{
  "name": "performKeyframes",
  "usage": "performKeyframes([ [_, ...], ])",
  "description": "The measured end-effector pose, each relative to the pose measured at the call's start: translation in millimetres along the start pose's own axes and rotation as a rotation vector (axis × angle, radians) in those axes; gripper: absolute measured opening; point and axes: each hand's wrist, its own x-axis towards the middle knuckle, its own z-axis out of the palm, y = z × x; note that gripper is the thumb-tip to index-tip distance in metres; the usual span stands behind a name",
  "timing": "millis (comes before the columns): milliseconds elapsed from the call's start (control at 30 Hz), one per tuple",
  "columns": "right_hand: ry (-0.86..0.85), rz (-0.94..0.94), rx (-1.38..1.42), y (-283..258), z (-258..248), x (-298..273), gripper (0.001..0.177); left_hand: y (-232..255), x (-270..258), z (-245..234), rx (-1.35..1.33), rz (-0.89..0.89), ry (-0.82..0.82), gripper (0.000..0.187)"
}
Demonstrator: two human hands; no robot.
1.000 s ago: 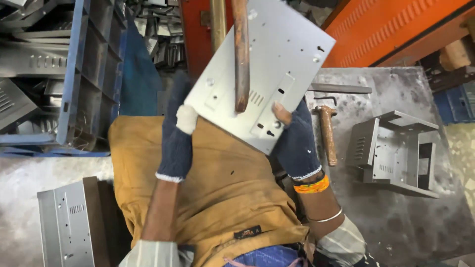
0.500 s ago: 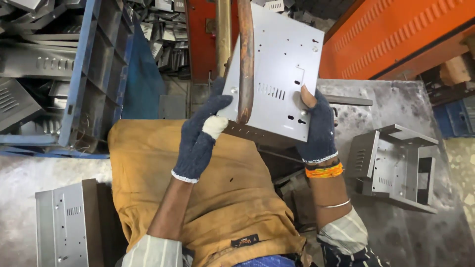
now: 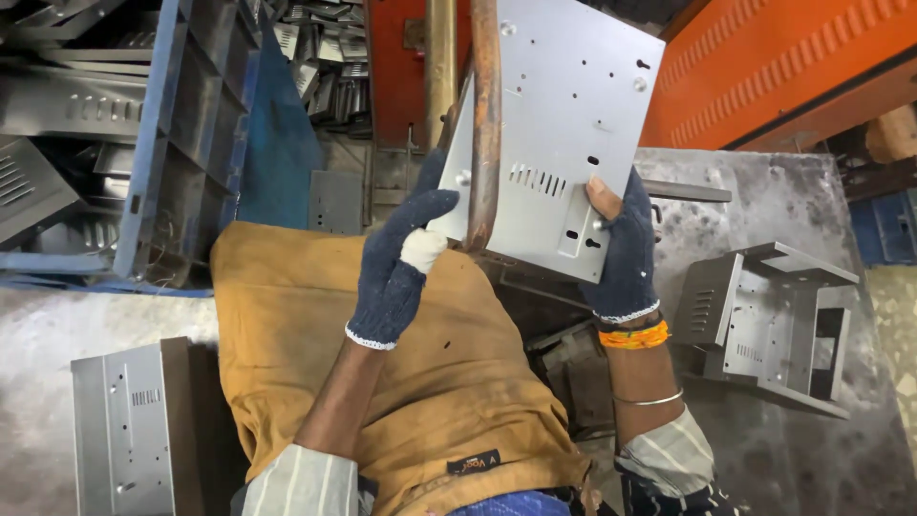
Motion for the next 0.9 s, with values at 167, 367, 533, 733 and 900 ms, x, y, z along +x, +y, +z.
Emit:
performKeyframes([
  [167,0.026,0.007,0.005,-2.2,1.3,-0.8,0.056,-0.4,2.5,-2.6,-0.084,-0.016,-0.092,0.041],
  [367,0.026,0.026,0.016,2.1,-1.2,-0.1,0.053,-1.6,-1.9,4.7,-0.108,0.001,-0.032,0.038],
  [533,0.013,0.012,0.036,0.0,-0.1,0.9,0.053,-4.7,4.2,17.6,-0.108,0.027,0.068,0.032],
  [733,-0.039,0.003,0.083,-3.1,3.4,4.4,0.053,-0.1,2.9,19.9,-0.053,0.104,0.123,0.026],
  [900,-0.062,-0.001,0.072,-2.4,2.3,7.1,0.054,-3.2,-3.7,18.7,0.019,0.014,0.168,0.025],
])
